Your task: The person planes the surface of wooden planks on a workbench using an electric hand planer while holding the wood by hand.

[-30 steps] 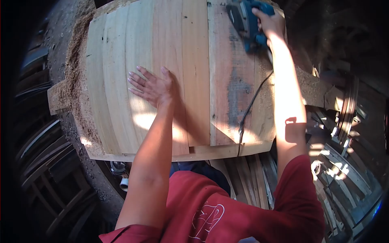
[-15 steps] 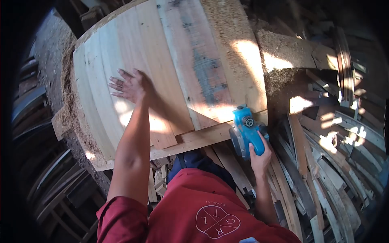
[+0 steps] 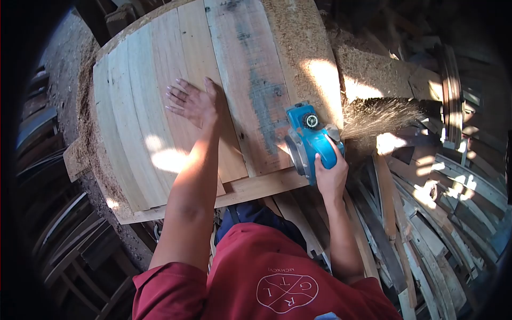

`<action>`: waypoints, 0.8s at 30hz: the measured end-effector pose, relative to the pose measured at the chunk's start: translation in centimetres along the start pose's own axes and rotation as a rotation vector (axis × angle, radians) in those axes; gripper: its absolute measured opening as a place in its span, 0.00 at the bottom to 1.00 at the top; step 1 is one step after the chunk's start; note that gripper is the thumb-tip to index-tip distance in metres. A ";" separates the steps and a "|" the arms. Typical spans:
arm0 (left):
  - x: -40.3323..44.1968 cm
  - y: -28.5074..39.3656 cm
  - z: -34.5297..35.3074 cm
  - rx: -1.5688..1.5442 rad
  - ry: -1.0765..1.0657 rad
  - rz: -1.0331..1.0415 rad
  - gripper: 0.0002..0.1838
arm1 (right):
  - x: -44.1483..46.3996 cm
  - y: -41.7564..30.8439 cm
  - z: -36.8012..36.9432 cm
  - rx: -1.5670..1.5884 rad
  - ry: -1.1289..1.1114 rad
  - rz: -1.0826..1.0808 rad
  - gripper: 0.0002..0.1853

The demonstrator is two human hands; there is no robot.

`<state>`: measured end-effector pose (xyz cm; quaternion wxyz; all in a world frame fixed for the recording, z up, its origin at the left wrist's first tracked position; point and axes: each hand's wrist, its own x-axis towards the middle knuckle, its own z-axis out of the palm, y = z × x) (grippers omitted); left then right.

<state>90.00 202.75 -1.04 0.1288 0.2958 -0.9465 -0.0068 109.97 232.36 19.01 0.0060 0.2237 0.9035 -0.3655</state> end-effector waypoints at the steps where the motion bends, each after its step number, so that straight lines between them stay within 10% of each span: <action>1: 0.0 0.0 -0.1 0.002 0.000 -0.012 0.52 | 1.2 -0.5 0.4 -0.033 0.019 -0.030 0.29; 24: 0.0 0.5 -3.2 0.012 -0.140 0.034 0.52 | 30.6 -15.1 11.2 0.184 -0.067 -0.197 0.19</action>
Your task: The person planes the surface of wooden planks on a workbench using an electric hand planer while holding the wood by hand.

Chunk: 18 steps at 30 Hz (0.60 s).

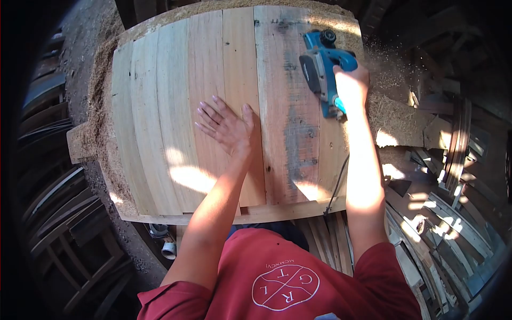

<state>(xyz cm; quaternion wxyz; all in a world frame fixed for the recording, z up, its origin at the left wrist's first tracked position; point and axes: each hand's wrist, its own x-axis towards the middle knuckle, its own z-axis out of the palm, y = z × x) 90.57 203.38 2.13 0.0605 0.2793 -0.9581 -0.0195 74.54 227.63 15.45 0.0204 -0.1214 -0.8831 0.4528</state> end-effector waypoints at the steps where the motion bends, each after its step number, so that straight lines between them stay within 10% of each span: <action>1: 0.0 0.0 0.1 0.001 -0.005 -0.001 0.52 | 1.2 -0.6 0.4 -0.131 0.028 0.003 0.20; 18: 0.2 0.4 -0.6 -0.020 0.008 -0.001 0.59 | 22.8 -3.9 8.1 -0.252 0.117 -0.178 0.13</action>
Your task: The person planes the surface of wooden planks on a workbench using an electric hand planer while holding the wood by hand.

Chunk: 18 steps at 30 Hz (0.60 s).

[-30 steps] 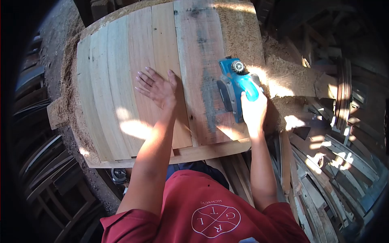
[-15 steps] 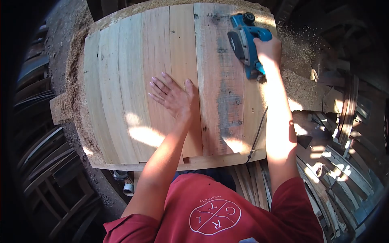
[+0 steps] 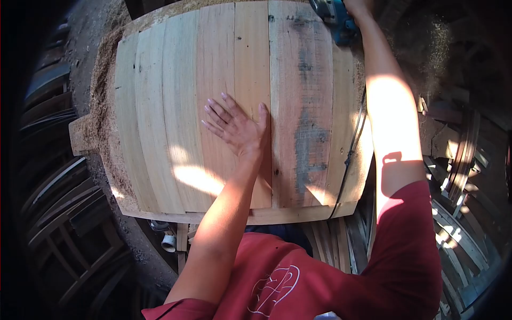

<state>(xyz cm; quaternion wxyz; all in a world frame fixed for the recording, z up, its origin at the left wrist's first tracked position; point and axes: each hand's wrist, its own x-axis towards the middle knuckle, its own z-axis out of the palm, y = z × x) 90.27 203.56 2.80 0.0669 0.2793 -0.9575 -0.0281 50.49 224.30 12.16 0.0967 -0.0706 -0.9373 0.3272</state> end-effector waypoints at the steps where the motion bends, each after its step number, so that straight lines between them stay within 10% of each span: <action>1: -0.1 0.0 0.1 0.003 0.001 0.001 0.59 | 1.8 1.2 1.1 0.043 0.009 -0.023 0.14; 11: 0.0 -0.2 1.2 0.044 0.083 -0.007 0.58 | -18.7 4.8 -11.5 0.425 -0.137 0.147 0.12; 18: 0.1 -0.6 2.3 0.017 0.065 -0.002 0.59 | -47.1 8.9 -25.2 0.248 -0.097 0.284 0.31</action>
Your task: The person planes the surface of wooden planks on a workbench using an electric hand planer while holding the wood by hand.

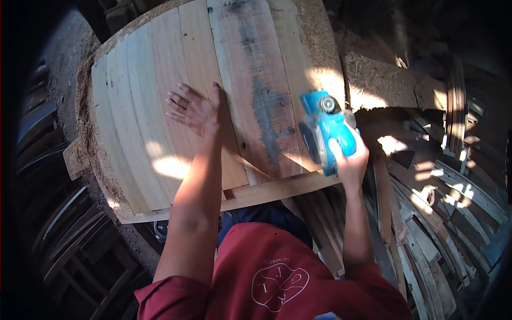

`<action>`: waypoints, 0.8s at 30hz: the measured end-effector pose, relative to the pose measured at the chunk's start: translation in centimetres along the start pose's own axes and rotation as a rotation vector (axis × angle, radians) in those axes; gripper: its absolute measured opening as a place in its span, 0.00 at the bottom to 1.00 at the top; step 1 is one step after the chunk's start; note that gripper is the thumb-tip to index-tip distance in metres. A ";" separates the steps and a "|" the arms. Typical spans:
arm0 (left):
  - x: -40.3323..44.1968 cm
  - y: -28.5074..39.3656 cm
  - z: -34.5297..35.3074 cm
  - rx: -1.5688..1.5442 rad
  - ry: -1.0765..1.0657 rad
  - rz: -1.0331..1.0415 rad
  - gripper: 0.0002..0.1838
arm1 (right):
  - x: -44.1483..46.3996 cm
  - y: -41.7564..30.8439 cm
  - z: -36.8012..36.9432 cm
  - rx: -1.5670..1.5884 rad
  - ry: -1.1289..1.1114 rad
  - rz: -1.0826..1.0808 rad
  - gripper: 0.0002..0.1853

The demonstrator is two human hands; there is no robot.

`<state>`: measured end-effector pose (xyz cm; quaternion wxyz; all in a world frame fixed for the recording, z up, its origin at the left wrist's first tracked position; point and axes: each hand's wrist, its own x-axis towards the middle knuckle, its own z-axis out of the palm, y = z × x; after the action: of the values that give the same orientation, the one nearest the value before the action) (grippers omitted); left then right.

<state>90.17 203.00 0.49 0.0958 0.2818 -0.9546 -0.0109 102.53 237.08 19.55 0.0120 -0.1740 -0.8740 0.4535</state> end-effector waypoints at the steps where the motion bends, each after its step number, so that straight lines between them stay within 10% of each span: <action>1: -0.1 -0.1 0.2 -0.013 -0.007 -0.009 0.59 | -3.5 1.4 -1.4 -0.140 -0.001 -0.034 0.30; 8: 0.3 0.8 2.6 -0.044 -0.006 -0.081 0.61 | -19.0 6.7 -5.0 -0.167 0.039 0.161 0.31; 24: -1.8 5.9 2.8 0.088 0.115 -0.175 0.61 | -5.7 2.0 -0.7 -0.173 0.039 0.110 0.31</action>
<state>88.01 208.83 -2.18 0.1368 0.3680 -0.9189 0.0388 108.59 236.94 19.15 -0.0110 -0.2308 -0.8987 0.3727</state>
